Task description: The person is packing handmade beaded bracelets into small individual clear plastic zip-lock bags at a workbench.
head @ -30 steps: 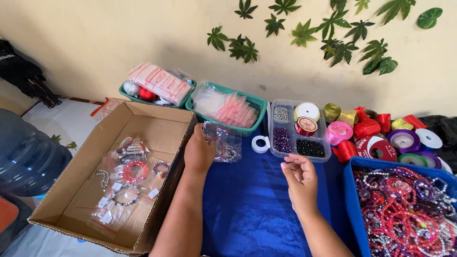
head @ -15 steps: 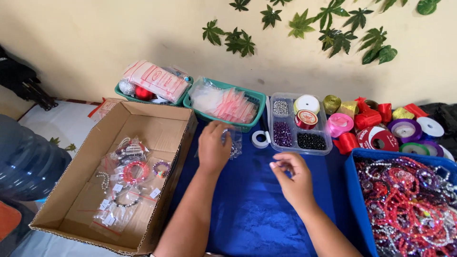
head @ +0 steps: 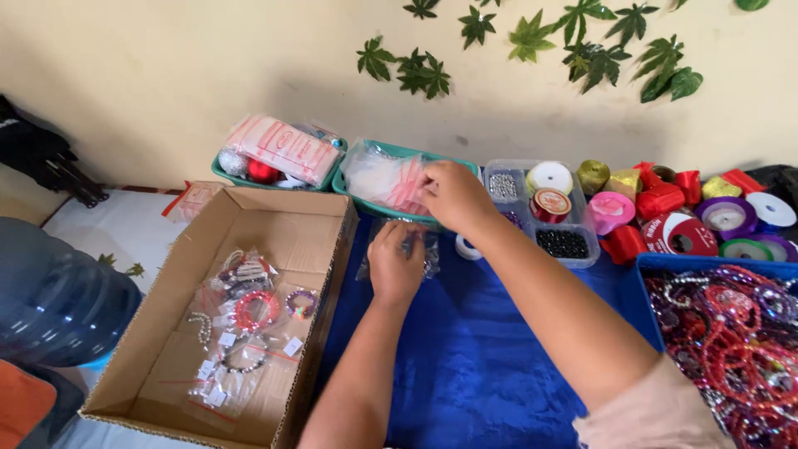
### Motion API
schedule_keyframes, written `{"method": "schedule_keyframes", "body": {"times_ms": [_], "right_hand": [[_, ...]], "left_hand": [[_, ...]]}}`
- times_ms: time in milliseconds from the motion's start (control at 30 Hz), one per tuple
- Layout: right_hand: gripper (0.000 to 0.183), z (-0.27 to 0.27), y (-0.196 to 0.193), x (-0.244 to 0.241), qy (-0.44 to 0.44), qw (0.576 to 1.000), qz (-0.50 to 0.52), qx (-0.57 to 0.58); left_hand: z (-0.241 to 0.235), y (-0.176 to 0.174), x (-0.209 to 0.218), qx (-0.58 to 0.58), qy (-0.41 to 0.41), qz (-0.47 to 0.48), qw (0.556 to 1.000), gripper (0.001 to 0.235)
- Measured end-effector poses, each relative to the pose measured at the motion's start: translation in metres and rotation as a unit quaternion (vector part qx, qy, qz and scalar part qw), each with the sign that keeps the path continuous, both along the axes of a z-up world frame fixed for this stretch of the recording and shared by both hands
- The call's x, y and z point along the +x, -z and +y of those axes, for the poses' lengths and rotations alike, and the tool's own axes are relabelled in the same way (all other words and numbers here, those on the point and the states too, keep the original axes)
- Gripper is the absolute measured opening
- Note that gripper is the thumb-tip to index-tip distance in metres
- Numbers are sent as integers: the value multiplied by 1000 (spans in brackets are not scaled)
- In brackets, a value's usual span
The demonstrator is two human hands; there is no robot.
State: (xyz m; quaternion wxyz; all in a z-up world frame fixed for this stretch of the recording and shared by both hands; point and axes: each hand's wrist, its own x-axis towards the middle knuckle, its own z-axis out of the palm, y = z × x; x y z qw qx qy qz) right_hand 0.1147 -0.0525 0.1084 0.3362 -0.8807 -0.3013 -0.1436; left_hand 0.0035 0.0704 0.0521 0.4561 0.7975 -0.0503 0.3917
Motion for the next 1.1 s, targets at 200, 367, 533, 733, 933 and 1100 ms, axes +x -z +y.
{"method": "schedule_keyframes", "body": {"times_ms": [200,367,533,733,933,1100], "right_hand": [[25,38,30,84,-53,989,-65,-120],[31,63,26,102,-40,970,2,-239],[28,74,13,97,-19,934,47,-353],[17,77,28,107,13,932,36,-362],[13,64,17,82,11,959,-21,-281],[9,32,5,29,-9,995,-84,-48]], "left_hand": [[3,-4,0,-4,-17,14,1000,10],[3,-4,3,31,-41,16,999,10],[3,-1,4,31,-42,23,998,10],[1,2,5,28,-49,35,998,11],[2,-1,3,40,-54,34,997,10],[-1,7,4,37,-62,21,997,39]]}}
